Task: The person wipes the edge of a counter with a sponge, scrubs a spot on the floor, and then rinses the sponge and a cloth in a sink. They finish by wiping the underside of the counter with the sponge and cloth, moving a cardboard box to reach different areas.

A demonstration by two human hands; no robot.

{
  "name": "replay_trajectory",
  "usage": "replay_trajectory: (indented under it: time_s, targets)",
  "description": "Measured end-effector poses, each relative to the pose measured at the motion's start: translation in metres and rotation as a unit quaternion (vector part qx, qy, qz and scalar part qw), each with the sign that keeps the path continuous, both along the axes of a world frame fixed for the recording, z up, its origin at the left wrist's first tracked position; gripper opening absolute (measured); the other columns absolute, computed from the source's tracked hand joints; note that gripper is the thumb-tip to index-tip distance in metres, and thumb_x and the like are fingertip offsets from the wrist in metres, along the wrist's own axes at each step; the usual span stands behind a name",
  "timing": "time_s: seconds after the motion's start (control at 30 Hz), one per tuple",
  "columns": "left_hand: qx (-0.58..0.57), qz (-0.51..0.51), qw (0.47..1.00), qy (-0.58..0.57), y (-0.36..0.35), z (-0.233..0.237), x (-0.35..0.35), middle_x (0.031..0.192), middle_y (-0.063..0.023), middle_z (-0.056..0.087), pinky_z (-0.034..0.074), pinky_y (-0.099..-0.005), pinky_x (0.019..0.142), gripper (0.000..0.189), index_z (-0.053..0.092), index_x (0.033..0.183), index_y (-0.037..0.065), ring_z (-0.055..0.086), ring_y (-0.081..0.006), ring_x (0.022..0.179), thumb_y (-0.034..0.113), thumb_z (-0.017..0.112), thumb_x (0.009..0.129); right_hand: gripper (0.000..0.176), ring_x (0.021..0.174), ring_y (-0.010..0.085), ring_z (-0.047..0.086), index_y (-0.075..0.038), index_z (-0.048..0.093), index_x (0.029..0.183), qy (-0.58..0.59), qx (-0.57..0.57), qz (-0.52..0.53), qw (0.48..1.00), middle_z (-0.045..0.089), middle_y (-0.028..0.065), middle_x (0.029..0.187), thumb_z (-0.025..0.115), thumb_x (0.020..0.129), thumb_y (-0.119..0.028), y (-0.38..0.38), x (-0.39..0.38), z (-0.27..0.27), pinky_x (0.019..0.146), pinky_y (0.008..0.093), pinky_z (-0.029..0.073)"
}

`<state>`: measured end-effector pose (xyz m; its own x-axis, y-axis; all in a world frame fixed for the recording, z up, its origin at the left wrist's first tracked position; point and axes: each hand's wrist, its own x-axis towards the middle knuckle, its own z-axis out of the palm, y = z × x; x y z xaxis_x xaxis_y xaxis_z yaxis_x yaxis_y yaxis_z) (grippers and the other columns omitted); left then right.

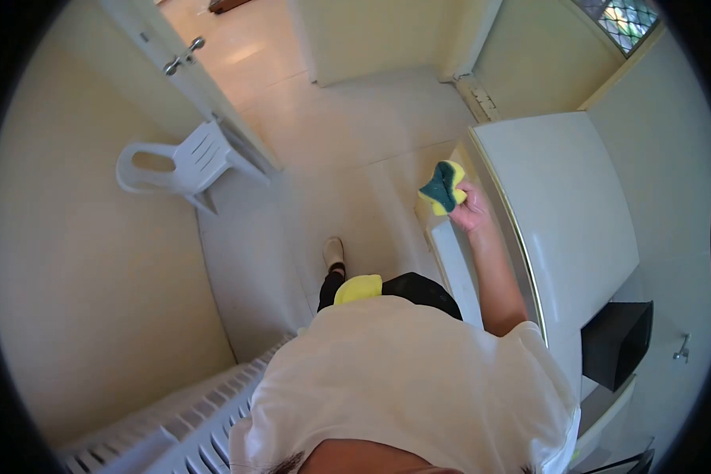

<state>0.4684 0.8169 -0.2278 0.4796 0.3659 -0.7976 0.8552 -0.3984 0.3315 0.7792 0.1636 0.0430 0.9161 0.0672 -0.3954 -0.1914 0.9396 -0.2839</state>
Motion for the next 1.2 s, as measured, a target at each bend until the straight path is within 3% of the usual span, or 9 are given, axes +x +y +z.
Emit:
replay_trajectory:
  time_s: [0.2,0.3,0.37,0.57,0.63,0.8,0.97,1.1,1.2]
  targets:
    - [-0.039,-0.143,0.988,-0.033,0.001,-0.07,0.218,0.073,-0.0094,0.058,0.044,-0.0357,0.046,0.026,0.054,0.103,0.005,0.057,-0.024,0.061,0.016,0.049,0.08,0.043,0.098,0.0318,0.055,0.006,0.045,0.11,0.049,-0.036,-0.084,0.995,0.054,0.0187,0.105,0.047,0.067,0.003,-0.015,0.095,0.0,0.095,0.0428,0.041]
    - [-0.299,0.082,0.949,-0.049,-0.022,-0.066,0.388,0.072,-0.0085,0.058,0.044,-0.0345,0.043,0.026,0.054,0.103,0.005,0.057,-0.0225,0.059,0.015,0.049,0.079,0.042,0.098,0.0322,0.056,0.006,0.049,0.107,0.042,-0.039,-0.098,0.994,0.056,0.0194,0.103,0.05,0.064,0.003,-0.037,0.128,0.012,0.096,0.0422,0.041]
    - [-0.124,-0.039,0.986,-0.103,-0.041,-0.05,0.497,0.068,-0.0048,0.054,0.035,-0.0247,0.036,0.025,0.055,0.1,0.006,0.051,-0.0127,0.053,0.008,0.05,0.075,0.043,0.099,0.0321,0.055,0.005,0.05,0.106,0.043,-0.047,-0.132,0.989,0.057,0.0187,0.103,0.051,0.063,0.003,-0.053,0.143,0.024,0.096,0.0421,0.041]
    - [-0.073,-0.169,0.957,-0.222,-0.118,-0.053,0.734,0.068,-0.0063,0.056,0.038,-0.028,0.04,0.031,0.058,0.098,0.007,0.05,-0.0128,0.051,0.003,0.056,0.067,0.022,0.09,0.0215,0.057,0.001,0.055,0.1,0.045,-0.201,-0.233,0.95,0.058,0.0102,0.096,0.051,0.079,-0.005,-0.11,0.168,0.028,0.082,0.0338,0.047]
    - [-0.003,-0.273,0.933,-0.236,-0.158,-0.076,0.77,0.076,-0.0112,0.06,0.046,-0.0322,0.053,0.029,0.061,0.094,0.006,0.057,-0.0195,0.062,0.002,0.054,0.066,0.022,0.091,0.0232,0.058,0.001,0.055,0.1,0.066,-0.307,-0.244,0.918,0.059,0.0116,0.097,0.05,0.081,-0.009,-0.134,0.165,0.018,0.083,0.0355,0.048]
    - [0.071,-0.391,0.91,-0.121,-0.269,-0.044,0.811,0.093,-0.018,0.063,0.045,-0.0359,0.082,0.034,0.064,0.095,0.008,0.058,-0.0321,0.094,0.001,0.05,0.064,0.04,0.099,0.0309,0.056,0.001,0.052,0.109,0.081,-0.043,-0.345,0.934,0.058,0.0162,0.105,0.053,0.07,-0.009,-0.236,0.191,-0.046,0.085,0.0462,0.047]
    - [0.093,-0.418,0.903,-0.049,-0.335,-0.023,0.838,0.094,-0.0156,0.063,0.046,-0.037,0.081,0.034,0.064,0.094,0.009,0.058,-0.0315,0.093,0.003,0.052,0.064,0.043,0.102,0.0324,0.053,0.003,0.052,0.11,0.075,0.018,-0.36,0.93,0.056,0.0178,0.109,0.057,0.066,0.002,-0.335,0.255,-0.052,0.089,0.0493,0.044]
    - [0.099,-0.442,0.873,-0.178,-0.397,-0.025,0.935,0.094,-0.0162,0.063,0.047,-0.038,0.08,0.032,0.063,0.093,0.009,0.058,-0.0316,0.093,0.001,0.051,0.064,0.045,0.107,0.031,0.05,0.003,0.051,0.112,0.047,0.127,-0.403,0.905,0.054,0.0171,0.114,0.056,0.068,0.002,-0.405,0.296,-0.059,0.096,0.0491,0.037]
    - [0.079,-0.417,0.876,-0.23,-0.517,0.02,1.03,0.093,-0.0161,0.062,0.047,-0.0405,0.077,0.028,0.06,0.095,0.008,0.058,-0.0326,0.091,0.002,0.053,0.068,0.045,0.106,0.032,0.051,0.002,0.051,0.111,0.029,0.064,-0.38,0.922,0.055,0.0167,0.111,0.059,0.067,0.0,-0.431,0.341,-0.043,0.098,0.0467,0.037]
